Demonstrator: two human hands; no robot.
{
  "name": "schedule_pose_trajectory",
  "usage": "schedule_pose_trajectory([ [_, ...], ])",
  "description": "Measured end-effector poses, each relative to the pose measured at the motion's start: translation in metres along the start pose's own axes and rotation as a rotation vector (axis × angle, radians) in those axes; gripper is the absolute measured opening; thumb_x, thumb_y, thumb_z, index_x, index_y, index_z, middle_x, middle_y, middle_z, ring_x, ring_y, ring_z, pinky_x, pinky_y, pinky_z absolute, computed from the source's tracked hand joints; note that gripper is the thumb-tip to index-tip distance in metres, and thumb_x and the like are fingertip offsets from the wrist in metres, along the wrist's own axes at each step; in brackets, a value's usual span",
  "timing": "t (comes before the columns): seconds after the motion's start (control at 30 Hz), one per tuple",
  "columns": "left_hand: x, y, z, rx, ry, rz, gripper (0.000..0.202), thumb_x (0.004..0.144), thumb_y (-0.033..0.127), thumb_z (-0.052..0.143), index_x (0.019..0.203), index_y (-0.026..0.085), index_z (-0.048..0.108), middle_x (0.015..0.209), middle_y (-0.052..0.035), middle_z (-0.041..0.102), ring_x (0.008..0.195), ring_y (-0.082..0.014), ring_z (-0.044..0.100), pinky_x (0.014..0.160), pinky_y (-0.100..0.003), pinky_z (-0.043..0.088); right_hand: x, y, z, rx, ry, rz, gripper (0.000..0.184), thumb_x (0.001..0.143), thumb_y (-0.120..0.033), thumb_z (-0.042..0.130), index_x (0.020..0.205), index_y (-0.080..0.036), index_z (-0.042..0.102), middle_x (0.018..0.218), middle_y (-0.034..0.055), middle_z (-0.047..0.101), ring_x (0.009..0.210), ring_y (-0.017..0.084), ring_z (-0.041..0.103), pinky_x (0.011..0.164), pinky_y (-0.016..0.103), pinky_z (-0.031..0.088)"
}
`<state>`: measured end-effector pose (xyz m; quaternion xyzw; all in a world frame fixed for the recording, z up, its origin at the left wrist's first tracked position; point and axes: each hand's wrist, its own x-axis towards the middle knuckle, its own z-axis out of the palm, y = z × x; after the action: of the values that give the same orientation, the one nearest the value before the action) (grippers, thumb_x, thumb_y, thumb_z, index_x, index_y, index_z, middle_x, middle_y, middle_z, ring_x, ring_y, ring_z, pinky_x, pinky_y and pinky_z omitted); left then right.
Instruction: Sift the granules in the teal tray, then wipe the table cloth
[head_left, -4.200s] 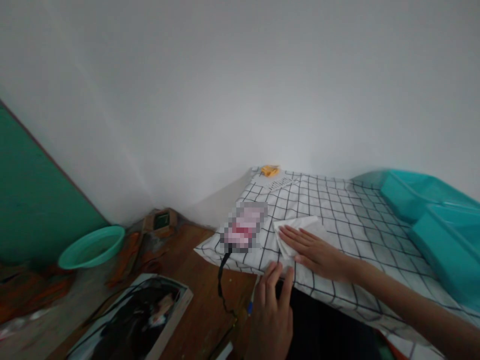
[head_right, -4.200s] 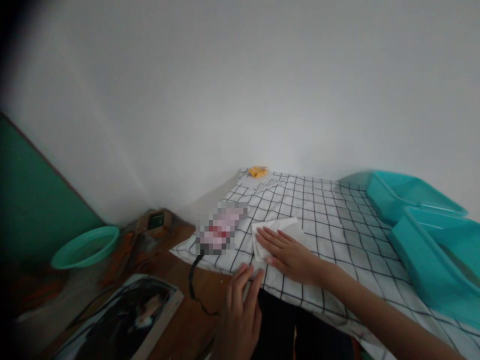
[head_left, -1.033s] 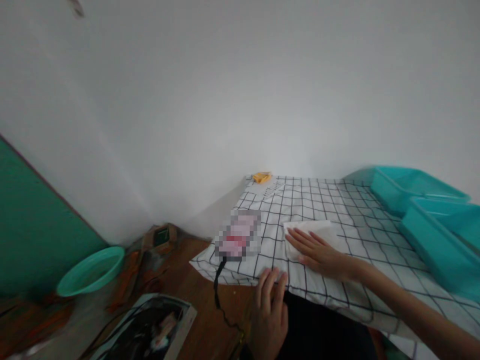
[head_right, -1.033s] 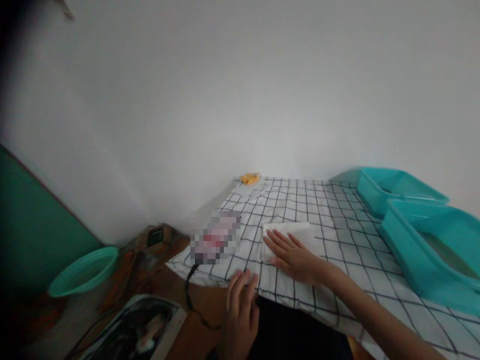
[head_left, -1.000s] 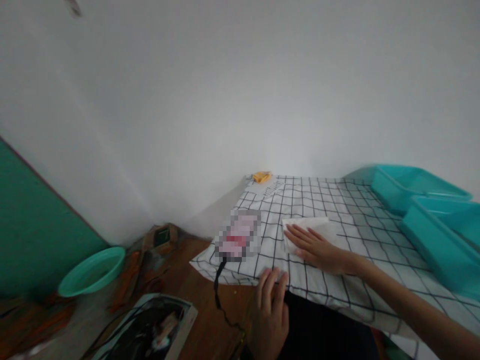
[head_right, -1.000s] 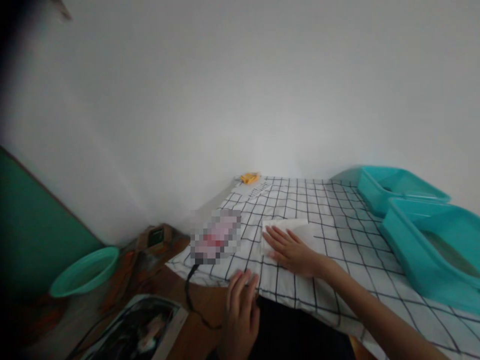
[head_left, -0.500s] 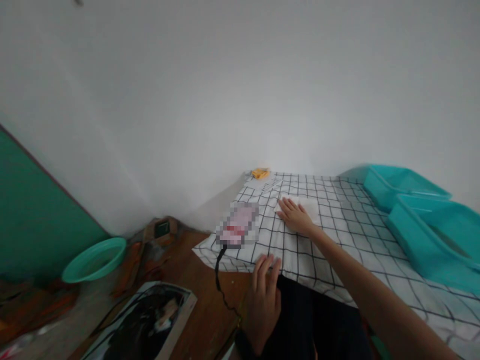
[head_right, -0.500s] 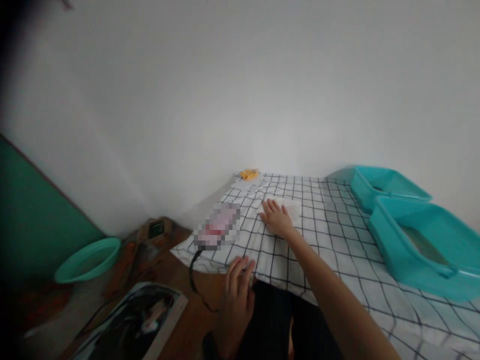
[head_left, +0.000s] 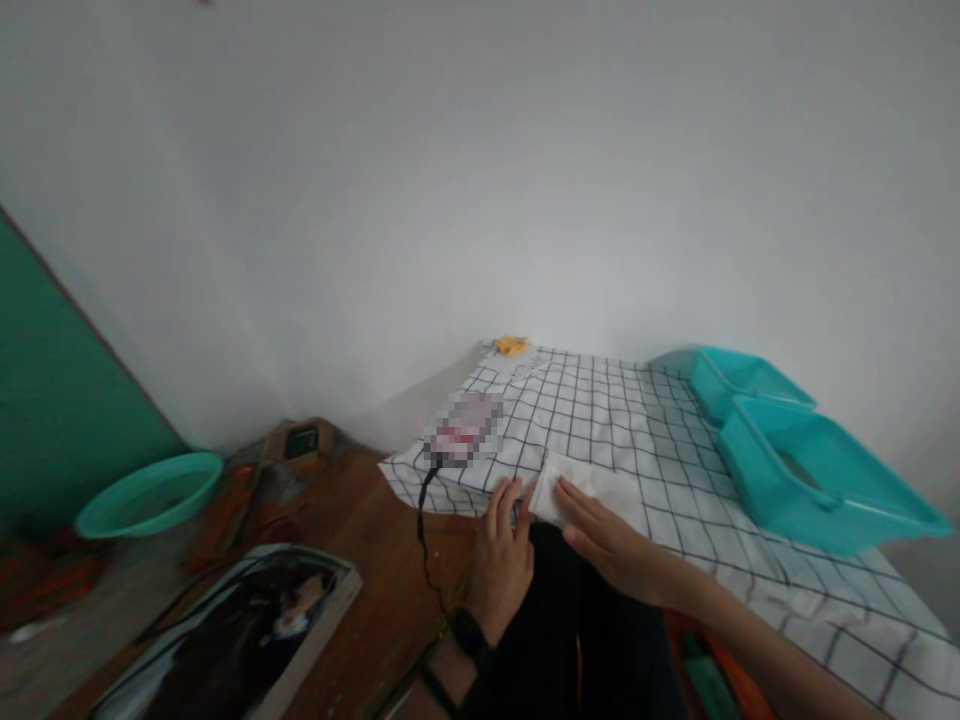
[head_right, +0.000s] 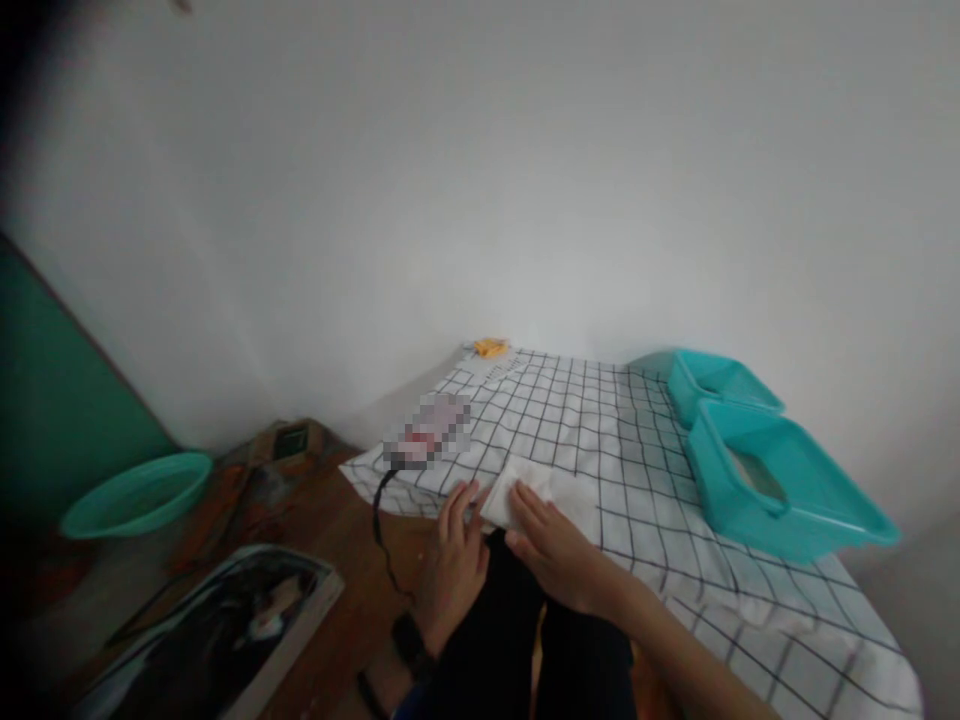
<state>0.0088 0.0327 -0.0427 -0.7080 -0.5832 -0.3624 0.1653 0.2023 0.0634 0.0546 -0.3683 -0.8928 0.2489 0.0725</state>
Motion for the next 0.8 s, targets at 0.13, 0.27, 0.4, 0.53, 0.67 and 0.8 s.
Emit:
schedule_pose_trajectory([
  [0.13,-0.003,-0.002,0.003,-0.007,0.007,0.011,0.035,0.085,0.003,0.05,0.115,0.013,0.065,0.15,-0.0151,0.048,0.145,-0.0306,0.038,0.114,-0.05,0.046,0.012,-0.017,0.007,-0.07,0.042,-0.025,0.065,0.106,-0.047,0.028,0.163,-0.018,0.017,0.168,0.0111,0.009,0.155,0.025,0.008,0.124,0.05,0.017],
  [0.27,-0.006,-0.005,-0.001,0.02,-0.019,0.025,0.033,0.082,-0.001,0.049,0.106,0.015,0.066,0.15,-0.0137,0.049,0.145,-0.03,0.04,0.111,-0.049,0.049,0.041,-0.013,0.011,-0.208,0.106,0.024,0.06,0.106,-0.045,0.023,0.163,-0.024,0.016,0.168,0.0076,0.008,0.155,0.025,0.004,0.123,0.056,0.015],
  [0.4,-0.007,-0.004,-0.005,0.017,-0.048,0.008,0.045,0.078,-0.003,0.049,0.116,0.016,0.062,0.153,-0.0119,0.047,0.147,-0.0284,0.037,0.111,-0.049,0.05,0.055,-0.002,0.007,-0.274,0.052,-0.046,0.059,0.107,-0.044,0.02,0.163,-0.025,0.015,0.168,0.0073,0.013,0.154,0.023,0.006,0.123,0.056,0.014],
  [0.53,-0.007,-0.001,-0.004,-0.021,-0.027,-0.013,0.051,0.079,-0.003,0.048,0.124,0.017,0.059,0.152,-0.0102,0.047,0.147,-0.0264,0.036,0.111,-0.047,0.05,0.061,0.008,-0.005,-0.29,-0.043,-0.096,0.06,0.107,-0.047,0.018,0.163,-0.027,0.011,0.168,0.0045,0.009,0.154,0.022,0.005,0.123,0.054,0.012],
  [0.67,-0.007,0.0,-0.001,-0.052,0.014,-0.04,0.047,0.082,-0.001,0.048,0.123,0.017,0.058,0.147,-0.0109,0.05,0.144,-0.0265,0.04,0.108,-0.045,0.051,0.072,0.016,-0.012,-0.3,-0.06,-0.121,0.06,0.107,-0.049,0.018,0.163,-0.029,0.006,0.168,0.0033,0.008,0.154,0.021,0.005,0.124,0.054,0.012],
  [0.8,-0.004,-0.001,-0.003,-0.117,0.003,-0.062,0.053,0.084,0.0,0.047,0.133,0.019,0.054,0.14,-0.0094,0.055,0.142,-0.0254,0.04,0.111,-0.045,0.048,0.091,0.022,-0.015,-0.345,-0.043,-0.137,0.06,0.107,-0.048,0.017,0.163,-0.031,0.005,0.169,0.0019,0.008,0.154,0.021,0.007,0.124,0.052,0.014],
])
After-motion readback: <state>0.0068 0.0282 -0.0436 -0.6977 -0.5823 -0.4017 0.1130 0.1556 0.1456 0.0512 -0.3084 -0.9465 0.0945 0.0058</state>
